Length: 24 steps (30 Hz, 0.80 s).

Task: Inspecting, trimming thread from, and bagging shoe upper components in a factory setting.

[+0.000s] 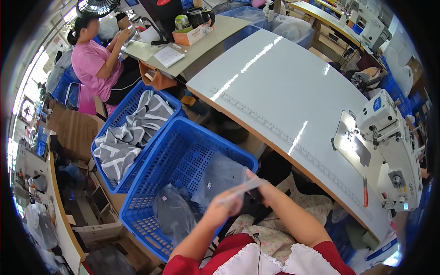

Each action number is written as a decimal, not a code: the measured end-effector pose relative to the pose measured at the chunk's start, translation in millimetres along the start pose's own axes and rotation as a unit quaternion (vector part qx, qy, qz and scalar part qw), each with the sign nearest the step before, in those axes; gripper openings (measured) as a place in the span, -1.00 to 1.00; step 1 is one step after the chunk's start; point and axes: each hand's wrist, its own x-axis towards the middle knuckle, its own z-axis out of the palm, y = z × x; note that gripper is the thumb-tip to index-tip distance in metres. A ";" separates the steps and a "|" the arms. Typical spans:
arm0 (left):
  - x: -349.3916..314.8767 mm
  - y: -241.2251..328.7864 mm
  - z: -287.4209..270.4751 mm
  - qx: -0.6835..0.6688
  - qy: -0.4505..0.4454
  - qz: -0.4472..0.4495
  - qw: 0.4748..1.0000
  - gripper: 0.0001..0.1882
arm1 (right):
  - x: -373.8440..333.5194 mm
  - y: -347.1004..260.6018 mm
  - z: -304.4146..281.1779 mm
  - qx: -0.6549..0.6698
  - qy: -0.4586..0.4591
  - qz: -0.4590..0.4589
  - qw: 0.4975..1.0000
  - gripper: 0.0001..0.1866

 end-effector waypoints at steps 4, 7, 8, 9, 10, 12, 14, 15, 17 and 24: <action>3.6 24.6 -21.4 -0.035 0.123 0.076 0.989 -0.51 | 13.2 9.2 3.5 -0.102 -0.034 -0.121 0.987 -0.47; -2.4 41.8 -18.7 -0.108 0.082 0.094 0.986 -0.49 | 9.2 -6.6 34.2 0.020 -0.068 -0.150 0.986 -0.49; -3.8 44.5 -11.1 -0.104 0.082 0.090 0.987 -0.50 | 15.9 -9.7 35.5 0.045 -0.120 -0.155 0.980 -0.49; -1.8 47.1 -5.0 -0.100 0.079 0.088 0.988 -0.51 | 20.1 -11.2 34.6 0.043 -0.124 -0.155 0.979 -0.49; 0.1 48.1 -8.2 -0.090 0.069 0.092 0.989 -0.55 | 23.3 -12.8 32.6 -0.019 -0.113 -0.162 0.980 -0.49; 3.8 59.3 -20.3 -0.071 0.141 0.113 0.981 -0.58 | 40.0 -6.2 21.4 -0.111 -0.040 -0.254 0.960 -0.56; 0.1 63.7 -37.5 -0.070 0.241 0.136 0.958 -0.63 | 18.9 -5.2 21.1 -0.219 -0.033 -0.327 0.919 -0.58; -1.6 57.7 -40.6 -0.070 0.259 0.138 0.953 -0.63 | -0.6 -3.9 22.0 -0.314 -0.020 -0.399 0.861 -0.60; -0.9 40.0 -35.2 -0.125 0.243 0.113 0.955 -0.64 | -38.1 -6.5 28.6 -0.518 0.001 -0.500 0.694 -0.54; 12.8 21.3 6.0 -0.254 0.116 0.111 0.954 -0.65 | -39.4 8.1 21.6 -0.647 0.088 -0.539 0.532 0.18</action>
